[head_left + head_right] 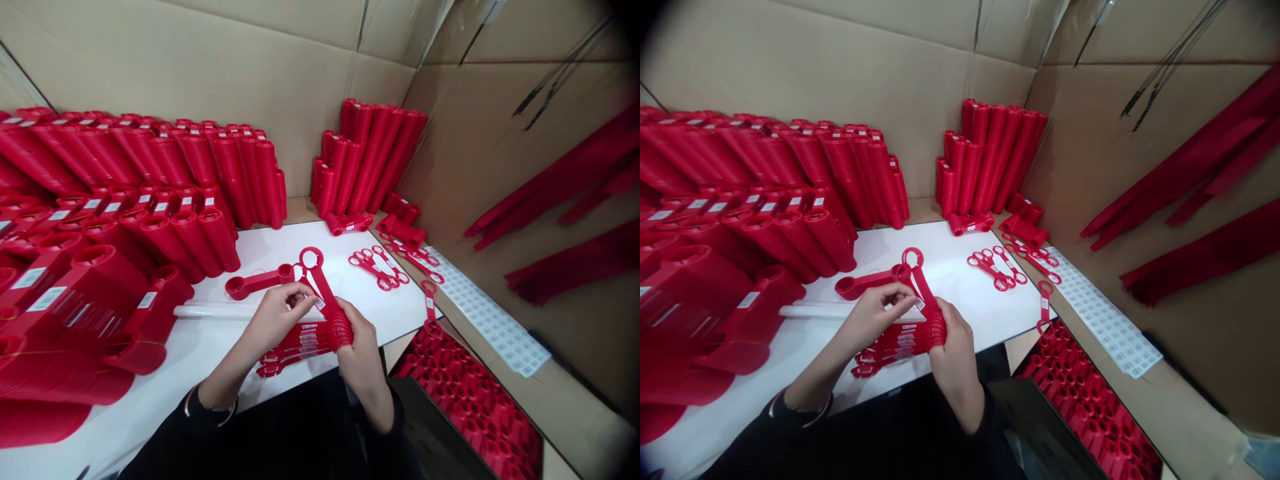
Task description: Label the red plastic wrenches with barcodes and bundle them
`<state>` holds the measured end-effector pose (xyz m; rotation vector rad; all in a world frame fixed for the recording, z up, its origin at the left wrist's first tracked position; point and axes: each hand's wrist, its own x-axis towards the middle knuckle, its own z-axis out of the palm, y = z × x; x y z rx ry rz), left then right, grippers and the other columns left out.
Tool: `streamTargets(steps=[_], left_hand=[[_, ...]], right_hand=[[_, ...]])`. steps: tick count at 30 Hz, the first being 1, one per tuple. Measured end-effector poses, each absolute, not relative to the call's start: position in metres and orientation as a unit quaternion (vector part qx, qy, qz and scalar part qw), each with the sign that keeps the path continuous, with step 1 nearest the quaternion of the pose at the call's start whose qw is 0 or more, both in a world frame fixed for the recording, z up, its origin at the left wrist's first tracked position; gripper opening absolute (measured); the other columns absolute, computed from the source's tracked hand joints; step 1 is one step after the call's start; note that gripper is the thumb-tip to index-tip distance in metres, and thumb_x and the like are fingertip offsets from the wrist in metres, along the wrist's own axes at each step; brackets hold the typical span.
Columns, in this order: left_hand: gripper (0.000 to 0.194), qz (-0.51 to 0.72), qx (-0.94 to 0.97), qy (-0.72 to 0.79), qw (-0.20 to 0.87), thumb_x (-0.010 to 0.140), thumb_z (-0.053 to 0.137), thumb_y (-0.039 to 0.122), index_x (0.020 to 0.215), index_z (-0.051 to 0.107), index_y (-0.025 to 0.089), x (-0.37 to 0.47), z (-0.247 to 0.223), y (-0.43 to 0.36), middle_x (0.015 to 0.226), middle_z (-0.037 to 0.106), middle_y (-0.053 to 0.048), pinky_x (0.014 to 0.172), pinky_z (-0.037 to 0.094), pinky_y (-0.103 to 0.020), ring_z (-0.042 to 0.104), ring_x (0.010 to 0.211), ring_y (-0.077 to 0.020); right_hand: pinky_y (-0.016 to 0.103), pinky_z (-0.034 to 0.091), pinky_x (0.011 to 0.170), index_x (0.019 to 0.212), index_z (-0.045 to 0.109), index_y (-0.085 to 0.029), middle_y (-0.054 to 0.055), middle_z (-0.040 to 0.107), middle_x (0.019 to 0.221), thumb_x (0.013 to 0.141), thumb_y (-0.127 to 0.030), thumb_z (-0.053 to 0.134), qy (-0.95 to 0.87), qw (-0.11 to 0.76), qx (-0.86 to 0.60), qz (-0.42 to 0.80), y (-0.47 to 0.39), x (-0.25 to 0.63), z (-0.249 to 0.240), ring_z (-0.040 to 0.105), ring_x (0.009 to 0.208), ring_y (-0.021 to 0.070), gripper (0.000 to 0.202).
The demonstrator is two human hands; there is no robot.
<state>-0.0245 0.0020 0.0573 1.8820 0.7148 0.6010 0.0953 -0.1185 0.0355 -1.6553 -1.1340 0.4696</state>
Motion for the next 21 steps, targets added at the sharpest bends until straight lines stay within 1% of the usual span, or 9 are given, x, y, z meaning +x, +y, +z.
streamTargets(steps=[5, 7, 10, 12, 14, 15, 16, 18, 21], left_hand=[[0.017, 0.283, 0.826, 0.256, 0.415, 0.091, 0.052, 0.029, 0.082, 0.061, 0.018, -0.024, 0.051, -0.002, 0.072, 0.059, 0.001, 0.064, 0.041, -0.026, 0.052, 0.066, -0.0141], [0.016, 0.293, 0.854, 0.233, 0.360, 0.095, 0.047, 0.027, 0.084, 0.057, 0.019, -0.023, 0.047, -0.003, 0.078, 0.058, -0.001, 0.068, 0.043, -0.028, 0.053, 0.072, -0.0151], [0.016, 0.299, 0.898, 0.207, 0.246, 0.098, 0.042, 0.025, 0.090, 0.054, 0.018, -0.022, 0.041, -0.004, 0.088, 0.057, -0.005, 0.075, 0.044, -0.032, 0.053, 0.082, -0.0186], [0.014, 0.310, 0.912, 0.210, 0.166, 0.098, 0.041, 0.025, 0.095, 0.053, 0.017, -0.021, 0.037, -0.006, 0.100, 0.056, -0.010, 0.080, 0.045, -0.036, 0.052, 0.092, -0.0227], [0.013, 0.331, 0.912, 0.222, 0.098, 0.097, 0.043, 0.027, 0.100, 0.051, 0.017, -0.020, 0.034, -0.008, 0.115, 0.051, -0.015, 0.090, 0.044, -0.044, 0.049, 0.108, -0.0290], [0.014, 0.342, 0.910, 0.223, 0.075, 0.096, 0.045, 0.029, 0.103, 0.049, 0.018, -0.020, 0.032, -0.008, 0.123, 0.048, -0.016, 0.095, 0.042, -0.049, 0.045, 0.118, -0.0325], [0.017, 0.352, 0.908, 0.218, 0.061, 0.096, 0.047, 0.032, 0.106, 0.047, 0.018, -0.019, 0.031, -0.009, 0.128, 0.044, -0.017, 0.100, 0.038, -0.053, 0.039, 0.126, -0.0354], [0.030, 0.371, 0.903, 0.206, 0.060, 0.094, 0.051, 0.040, 0.114, 0.041, 0.020, -0.018, 0.028, -0.009, 0.134, 0.040, -0.018, 0.107, 0.030, -0.058, 0.028, 0.138, -0.0382], [0.052, 0.389, 0.893, 0.212, 0.083, 0.089, 0.056, 0.051, 0.126, 0.032, 0.022, -0.017, 0.024, -0.005, 0.139, 0.036, -0.019, 0.110, 0.023, -0.064, 0.017, 0.143, -0.0404]], right_hand=[[0.032, 0.051, 0.092, 0.121, 0.063, -0.020, 0.006, 0.069, 0.116, 0.073, -0.003, 0.045, -0.467, 0.529, -0.682, 0.191, -0.120, 0.095, 0.037, 0.065, 0.106, 0.0224, 0.053], [0.033, 0.051, 0.094, 0.121, 0.062, -0.020, 0.006, 0.069, 0.117, 0.073, -0.003, 0.045, -0.464, 0.533, -0.681, 0.193, -0.120, 0.096, 0.036, 0.064, 0.108, 0.0228, 0.054], [0.034, 0.050, 0.096, 0.123, 0.061, -0.019, 0.006, 0.068, 0.119, 0.073, -0.003, 0.046, -0.464, 0.539, -0.674, 0.199, -0.120, 0.098, 0.033, 0.063, 0.110, 0.0235, 0.055], [0.034, 0.050, 0.096, 0.123, 0.061, -0.019, 0.007, 0.068, 0.119, 0.074, -0.004, 0.046, -0.466, 0.546, -0.666, 0.204, -0.121, 0.099, 0.031, 0.063, 0.111, 0.0234, 0.053], [0.034, 0.050, 0.096, 0.123, 0.060, -0.019, 0.007, 0.068, 0.119, 0.076, -0.004, 0.046, -0.465, 0.553, -0.660, 0.206, -0.120, 0.099, 0.030, 0.063, 0.110, 0.0230, 0.051], [0.034, 0.050, 0.096, 0.122, 0.061, -0.019, 0.007, 0.068, 0.119, 0.076, -0.005, 0.047, -0.463, 0.556, -0.658, 0.207, -0.120, 0.099, 0.030, 0.063, 0.110, 0.0229, 0.050], [0.034, 0.050, 0.096, 0.121, 0.061, -0.019, 0.007, 0.068, 0.118, 0.077, -0.006, 0.047, -0.461, 0.559, -0.657, 0.206, -0.120, 0.099, 0.030, 0.063, 0.110, 0.0229, 0.048], [0.034, 0.050, 0.095, 0.119, 0.062, -0.018, 0.007, 0.069, 0.117, 0.080, -0.009, 0.049, -0.459, 0.566, -0.654, 0.204, -0.120, 0.099, 0.031, 0.064, 0.108, 0.0233, 0.041], [0.033, 0.052, 0.092, 0.117, 0.062, -0.018, 0.007, 0.069, 0.115, 0.085, -0.014, 0.051, -0.463, 0.569, -0.646, 0.211, -0.121, 0.098, 0.032, 0.065, 0.105, 0.0232, 0.035]])
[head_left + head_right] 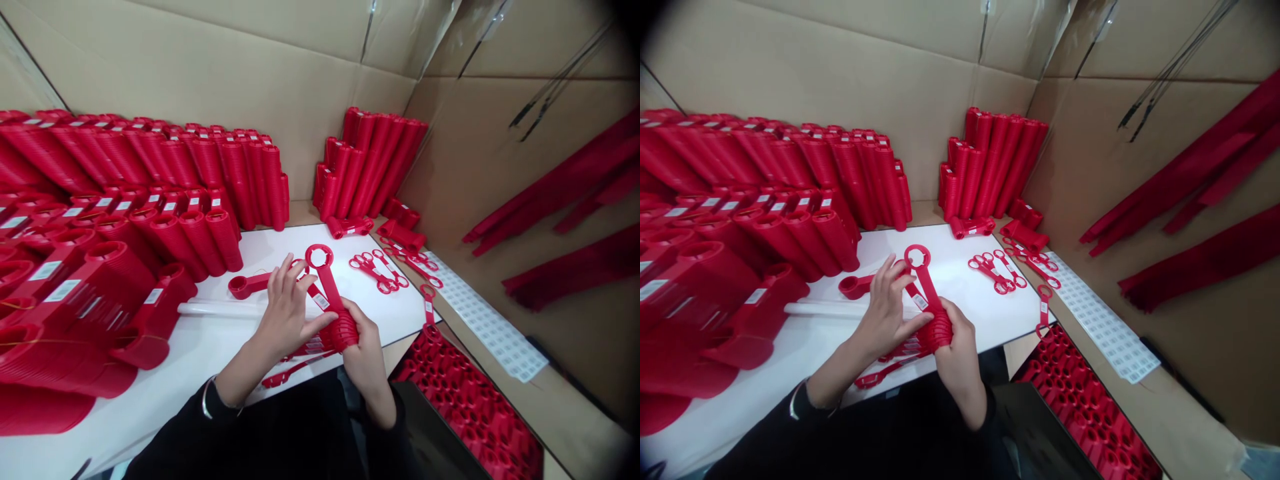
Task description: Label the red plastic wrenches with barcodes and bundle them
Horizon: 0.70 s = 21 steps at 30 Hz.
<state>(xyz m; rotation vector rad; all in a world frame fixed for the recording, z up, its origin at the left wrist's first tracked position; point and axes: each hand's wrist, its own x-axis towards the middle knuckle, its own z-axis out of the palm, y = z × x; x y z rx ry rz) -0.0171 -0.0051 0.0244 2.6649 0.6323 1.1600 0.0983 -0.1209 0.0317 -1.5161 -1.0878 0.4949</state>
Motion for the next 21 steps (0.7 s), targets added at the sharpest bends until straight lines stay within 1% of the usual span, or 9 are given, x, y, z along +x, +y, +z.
streamTargets(steps=[2, 3, 5, 7, 9, 13, 16, 18, 21], left_hand=[[0.059, 0.390, 0.890, 0.214, 0.100, 0.088, 0.058, 0.051, 0.130, 0.029, 0.022, -0.017, 0.022, -0.002, 0.140, 0.034, -0.019, 0.110, 0.024, -0.064, 0.017, 0.143, -0.0406], [0.058, 0.388, 0.890, 0.211, 0.114, 0.089, 0.057, 0.049, 0.131, 0.028, 0.022, -0.017, 0.022, 0.000, 0.138, 0.034, -0.019, 0.109, 0.027, -0.062, 0.021, 0.141, -0.0397], [0.052, 0.375, 0.891, 0.206, 0.153, 0.091, 0.055, 0.046, 0.129, 0.030, 0.020, -0.018, 0.021, 0.002, 0.133, 0.035, -0.019, 0.105, 0.035, -0.056, 0.032, 0.132, -0.0358], [0.045, 0.350, 0.893, 0.205, 0.193, 0.094, 0.050, 0.045, 0.126, 0.034, 0.018, -0.020, 0.023, 0.003, 0.128, 0.038, -0.017, 0.101, 0.040, -0.052, 0.039, 0.122, -0.0317], [0.039, 0.327, 0.894, 0.210, 0.223, 0.096, 0.046, 0.045, 0.123, 0.038, 0.017, -0.022, 0.027, 0.003, 0.126, 0.040, -0.016, 0.100, 0.040, -0.050, 0.039, 0.118, -0.0297], [0.034, 0.293, 0.890, 0.213, 0.276, 0.097, 0.043, 0.044, 0.117, 0.050, 0.017, -0.024, 0.037, 0.002, 0.127, 0.044, -0.014, 0.104, 0.036, -0.049, 0.035, 0.118, -0.0292], [0.029, 0.259, 0.886, 0.197, 0.330, 0.097, 0.045, 0.041, 0.103, 0.063, 0.020, -0.029, 0.043, 0.003, 0.125, 0.051, -0.010, 0.105, 0.034, -0.047, 0.036, 0.118, -0.0288], [0.026, 0.233, 0.880, 0.186, 0.369, 0.094, 0.050, 0.041, 0.095, 0.068, 0.022, -0.034, 0.045, 0.006, 0.119, 0.057, -0.007, 0.104, 0.034, -0.046, 0.039, 0.115, -0.0285], [0.022, 0.219, 0.855, 0.191, 0.430, 0.089, 0.060, 0.040, 0.086, 0.071, 0.021, -0.044, 0.045, 0.013, 0.101, 0.065, -0.005, 0.098, 0.038, -0.042, 0.049, 0.106, -0.0264]], right_hand=[[0.032, 0.051, 0.092, 0.117, 0.063, -0.018, 0.007, 0.070, 0.114, 0.085, -0.014, 0.051, -0.464, 0.570, -0.643, 0.216, -0.122, 0.098, 0.032, 0.065, 0.104, 0.0224, 0.035], [0.031, 0.051, 0.091, 0.117, 0.063, -0.018, 0.007, 0.070, 0.114, 0.085, -0.014, 0.050, -0.462, 0.571, -0.642, 0.219, -0.122, 0.098, 0.032, 0.065, 0.104, 0.0219, 0.035], [0.029, 0.052, 0.089, 0.116, 0.064, -0.018, 0.007, 0.070, 0.112, 0.085, -0.013, 0.050, -0.458, 0.577, -0.637, 0.227, -0.122, 0.097, 0.032, 0.066, 0.102, 0.0208, 0.034], [0.028, 0.052, 0.086, 0.114, 0.065, -0.018, 0.006, 0.071, 0.111, 0.083, -0.012, 0.050, -0.454, 0.583, -0.630, 0.238, -0.123, 0.096, 0.033, 0.066, 0.099, 0.0199, 0.035], [0.028, 0.052, 0.085, 0.113, 0.065, -0.019, 0.005, 0.072, 0.110, 0.082, -0.010, 0.050, -0.447, 0.587, -0.629, 0.245, -0.123, 0.096, 0.033, 0.067, 0.097, 0.0195, 0.036], [0.027, 0.052, 0.084, 0.114, 0.065, -0.020, 0.004, 0.072, 0.110, 0.082, -0.009, 0.050, -0.451, 0.588, -0.619, 0.261, -0.124, 0.095, 0.034, 0.066, 0.099, 0.0196, 0.038], [0.026, 0.051, 0.086, 0.114, 0.065, -0.021, 0.003, 0.072, 0.110, 0.082, -0.009, 0.050, -0.461, 0.588, -0.603, 0.279, -0.126, 0.095, 0.034, 0.066, 0.100, 0.0186, 0.038], [0.026, 0.050, 0.087, 0.114, 0.065, -0.021, 0.002, 0.072, 0.109, 0.082, -0.009, 0.050, -0.471, 0.581, -0.598, 0.289, -0.127, 0.094, 0.033, 0.066, 0.100, 0.0177, 0.037], [0.026, 0.050, 0.088, 0.115, 0.065, -0.021, 0.002, 0.071, 0.111, 0.083, -0.009, 0.051, -0.485, 0.565, -0.594, 0.304, -0.128, 0.094, 0.030, 0.066, 0.101, 0.0177, 0.038]])
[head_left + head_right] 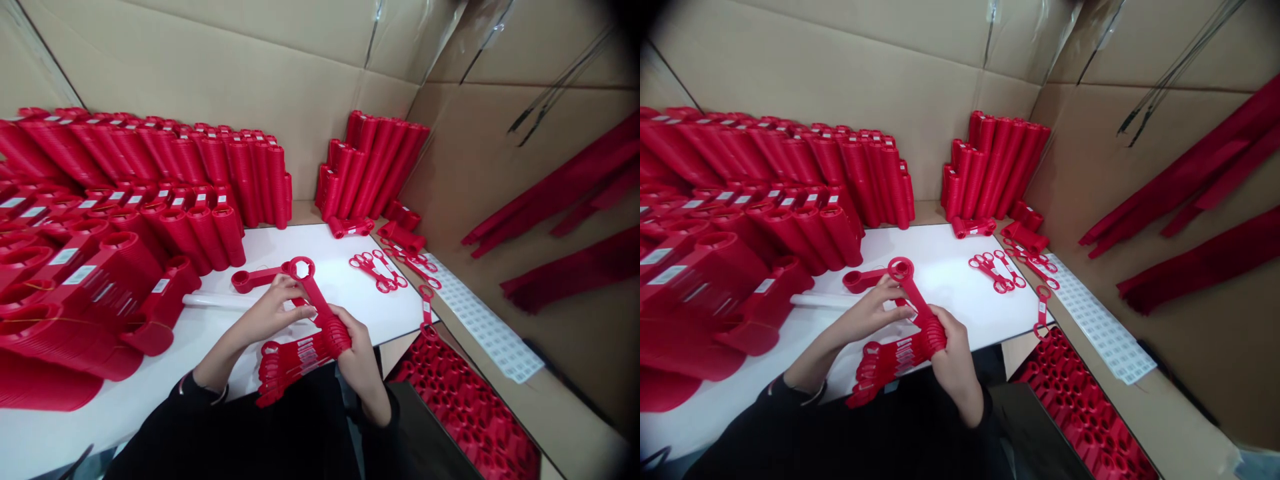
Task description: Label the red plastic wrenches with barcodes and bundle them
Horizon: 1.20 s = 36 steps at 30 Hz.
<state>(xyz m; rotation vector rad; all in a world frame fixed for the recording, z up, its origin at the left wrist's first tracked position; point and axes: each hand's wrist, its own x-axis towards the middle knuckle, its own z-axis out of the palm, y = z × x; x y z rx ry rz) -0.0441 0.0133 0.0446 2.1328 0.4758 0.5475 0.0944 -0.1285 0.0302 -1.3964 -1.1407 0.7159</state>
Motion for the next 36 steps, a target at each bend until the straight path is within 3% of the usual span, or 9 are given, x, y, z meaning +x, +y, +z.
streamTargets(steps=[4, 8, 13, 17, 22, 28, 32, 36], left_hand=[[0.017, 0.245, 0.808, 0.227, 0.486, 0.087, 0.062, 0.032, 0.080, 0.068, 0.018, -0.054, 0.040, 0.020, 0.089, 0.065, -0.003, 0.080, 0.044, -0.032, 0.058, 0.086, -0.0195], [0.017, 0.272, 0.793, 0.276, 0.470, 0.090, 0.058, 0.033, 0.091, 0.064, 0.018, -0.062, 0.037, 0.017, 0.088, 0.064, -0.002, 0.068, 0.042, -0.028, 0.055, 0.074, -0.0155], [0.012, 0.256, 0.869, 0.203, 0.372, 0.093, 0.057, 0.029, 0.093, 0.062, 0.018, -0.077, 0.031, 0.006, 0.089, 0.059, -0.002, 0.071, 0.043, -0.027, 0.055, 0.077, -0.0145], [0.019, 0.223, 0.917, 0.195, 0.265, 0.098, 0.044, 0.027, 0.092, 0.059, 0.017, -0.085, 0.026, 0.000, 0.091, 0.055, -0.005, 0.071, 0.044, -0.028, 0.056, 0.079, -0.0159], [0.025, 0.124, 0.956, 0.190, 0.188, 0.098, 0.041, 0.027, 0.098, 0.064, 0.018, -0.087, 0.035, -0.006, 0.091, 0.059, -0.005, 0.071, 0.044, -0.029, 0.059, 0.079, -0.0187], [0.037, 0.014, 0.934, 0.177, 0.311, 0.100, 0.034, 0.038, 0.093, 0.064, 0.019, -0.084, 0.051, -0.017, 0.090, 0.069, -0.005, 0.071, 0.042, -0.028, 0.063, 0.080, -0.0205], [0.046, -0.039, 0.886, 0.174, 0.429, 0.082, 0.060, 0.061, 0.102, 0.064, 0.020, -0.086, 0.049, -0.023, 0.089, 0.071, -0.004, 0.066, 0.043, -0.027, 0.064, 0.076, -0.0219], [0.073, -0.003, 0.871, 0.161, 0.464, 0.063, 0.080, 0.056, 0.125, 0.056, 0.026, -0.092, 0.045, -0.029, 0.111, 0.070, -0.005, 0.078, 0.048, -0.032, 0.066, 0.095, -0.0287]], right_hand=[[0.028, 0.050, 0.089, 0.116, 0.065, -0.021, 0.003, 0.071, 0.113, 0.084, -0.011, 0.051, -0.484, 0.553, -0.600, 0.317, -0.130, 0.096, 0.026, 0.065, 0.103, 0.0193, 0.037], [0.029, 0.051, 0.088, 0.115, 0.065, -0.021, 0.003, 0.071, 0.113, 0.084, -0.012, 0.052, -0.473, 0.552, -0.605, 0.325, -0.128, 0.096, 0.023, 0.065, 0.103, 0.0201, 0.035], [0.026, 0.051, 0.086, 0.113, 0.066, -0.021, 0.001, 0.072, 0.107, 0.080, -0.010, 0.052, -0.456, 0.573, -0.607, 0.307, -0.128, 0.097, 0.022, 0.066, 0.100, 0.0186, 0.037], [0.026, 0.051, 0.085, 0.114, 0.065, -0.021, 0.001, 0.072, 0.105, 0.081, -0.012, 0.052, -0.460, 0.570, -0.614, 0.294, -0.127, 0.096, 0.019, 0.066, 0.095, 0.0178, 0.036], [0.028, 0.050, 0.084, 0.115, 0.064, -0.022, 0.002, 0.071, 0.103, 0.081, -0.011, 0.052, -0.489, 0.556, -0.611, 0.281, -0.126, 0.097, 0.012, 0.065, 0.092, 0.0183, 0.037], [0.027, 0.050, 0.079, 0.113, 0.064, -0.023, 0.001, 0.070, 0.095, 0.081, -0.008, 0.050, -0.504, 0.583, -0.586, 0.250, -0.130, 0.100, 0.006, 0.065, 0.087, 0.0170, 0.038], [0.027, 0.050, 0.078, 0.116, 0.063, -0.023, 0.001, 0.070, 0.096, 0.082, -0.009, 0.051, -0.512, 0.585, -0.581, 0.241, -0.131, 0.100, 0.004, 0.065, 0.087, 0.0166, 0.038], [0.029, 0.051, 0.079, 0.118, 0.062, -0.023, 0.002, 0.070, 0.098, 0.082, -0.009, 0.051, -0.521, 0.576, -0.584, 0.236, -0.130, 0.100, 0.004, 0.066, 0.088, 0.0177, 0.040]])
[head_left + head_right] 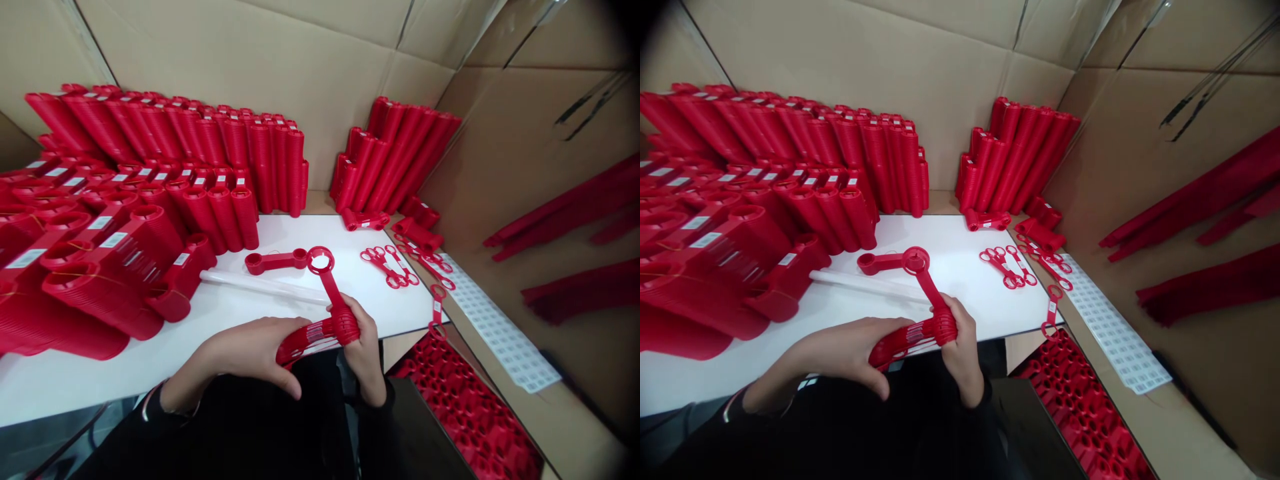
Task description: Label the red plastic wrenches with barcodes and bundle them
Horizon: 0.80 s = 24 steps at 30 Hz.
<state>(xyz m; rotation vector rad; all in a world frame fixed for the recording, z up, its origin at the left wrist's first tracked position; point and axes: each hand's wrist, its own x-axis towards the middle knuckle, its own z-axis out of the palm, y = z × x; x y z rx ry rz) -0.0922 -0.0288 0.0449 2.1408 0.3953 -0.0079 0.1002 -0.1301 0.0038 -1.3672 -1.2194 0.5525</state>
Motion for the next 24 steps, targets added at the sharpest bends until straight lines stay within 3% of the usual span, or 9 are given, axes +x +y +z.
streamTargets(steps=[2, 6, 8, 11, 14, 17, 24], left_hand=[[0.070, 0.034, 0.881, 0.198, 0.428, 0.066, 0.081, 0.046, 0.128, 0.054, 0.026, -0.095, 0.043, -0.033, 0.115, 0.067, -0.008, 0.079, 0.049, -0.035, 0.066, 0.096, -0.0312], [0.043, 0.123, 0.877, 0.259, 0.385, 0.080, 0.067, 0.031, 0.121, 0.056, 0.024, -0.099, 0.040, -0.038, 0.115, 0.062, -0.009, 0.085, 0.050, -0.038, 0.063, 0.101, -0.0301], [0.051, 0.177, 0.841, 0.276, 0.430, 0.081, 0.068, 0.035, 0.128, 0.050, 0.027, -0.101, 0.038, -0.040, 0.127, 0.056, -0.010, 0.096, 0.047, -0.041, 0.058, 0.113, -0.0298], [0.068, 0.226, 0.699, 0.329, 0.593, 0.084, 0.062, 0.051, 0.141, 0.032, 0.030, -0.102, 0.034, -0.045, 0.141, 0.047, -0.013, 0.100, 0.046, -0.043, 0.056, 0.120, -0.0286], [0.066, 0.247, 0.528, 0.379, 0.719, 0.089, 0.048, 0.062, 0.142, 0.029, 0.028, -0.099, 0.030, -0.055, 0.128, 0.059, -0.013, 0.100, 0.046, -0.045, 0.064, 0.109, -0.0266], [0.059, 0.265, 0.432, 0.374, 0.777, 0.089, 0.049, 0.061, 0.136, 0.037, 0.028, -0.095, 0.028, -0.064, 0.110, 0.068, -0.007, 0.098, 0.047, -0.043, 0.067, 0.099, -0.0241], [0.042, 0.317, 0.408, 0.353, 0.780, 0.088, 0.059, 0.049, 0.122, 0.047, 0.027, -0.096, 0.030, -0.069, 0.094, 0.066, -0.001, 0.078, 0.054, -0.034, 0.066, 0.079, -0.0189]], right_hand=[[0.030, 0.051, 0.082, 0.118, 0.061, -0.022, 0.003, 0.070, 0.100, 0.083, -0.009, 0.051, -0.519, 0.575, -0.590, 0.228, -0.131, 0.101, 0.003, 0.066, 0.091, 0.0185, 0.039], [0.032, 0.051, 0.084, 0.117, 0.061, -0.022, 0.005, 0.069, 0.101, 0.083, -0.009, 0.049, -0.502, 0.592, -0.602, 0.185, -0.134, 0.102, -0.001, 0.065, 0.094, 0.0196, 0.038], [0.033, 0.052, 0.083, 0.116, 0.060, -0.022, 0.005, 0.069, 0.101, 0.082, -0.009, 0.050, -0.490, 0.615, -0.600, 0.145, -0.136, 0.102, -0.005, 0.065, 0.094, 0.0202, 0.038], [0.035, 0.052, 0.083, 0.116, 0.060, -0.026, 0.004, 0.068, 0.102, 0.083, -0.010, 0.051, -0.491, 0.648, -0.576, 0.080, -0.139, 0.100, -0.011, 0.065, 0.096, 0.0211, 0.038], [0.038, 0.053, 0.082, 0.122, 0.058, -0.029, 0.005, 0.067, 0.104, 0.085, -0.010, 0.051, -0.526, 0.653, -0.542, 0.053, -0.140, 0.099, -0.017, 0.064, 0.095, 0.0224, 0.042], [0.042, 0.054, 0.079, 0.123, 0.057, -0.028, 0.007, 0.066, 0.105, 0.083, -0.011, 0.052, -0.547, 0.651, -0.525, 0.039, -0.140, 0.099, -0.023, 0.065, 0.093, 0.0247, 0.044], [0.044, 0.055, 0.080, 0.123, 0.056, -0.026, 0.009, 0.067, 0.108, 0.082, -0.016, 0.055, -0.565, 0.630, -0.533, 0.025, -0.139, 0.101, -0.028, 0.066, 0.094, 0.0265, 0.042]])
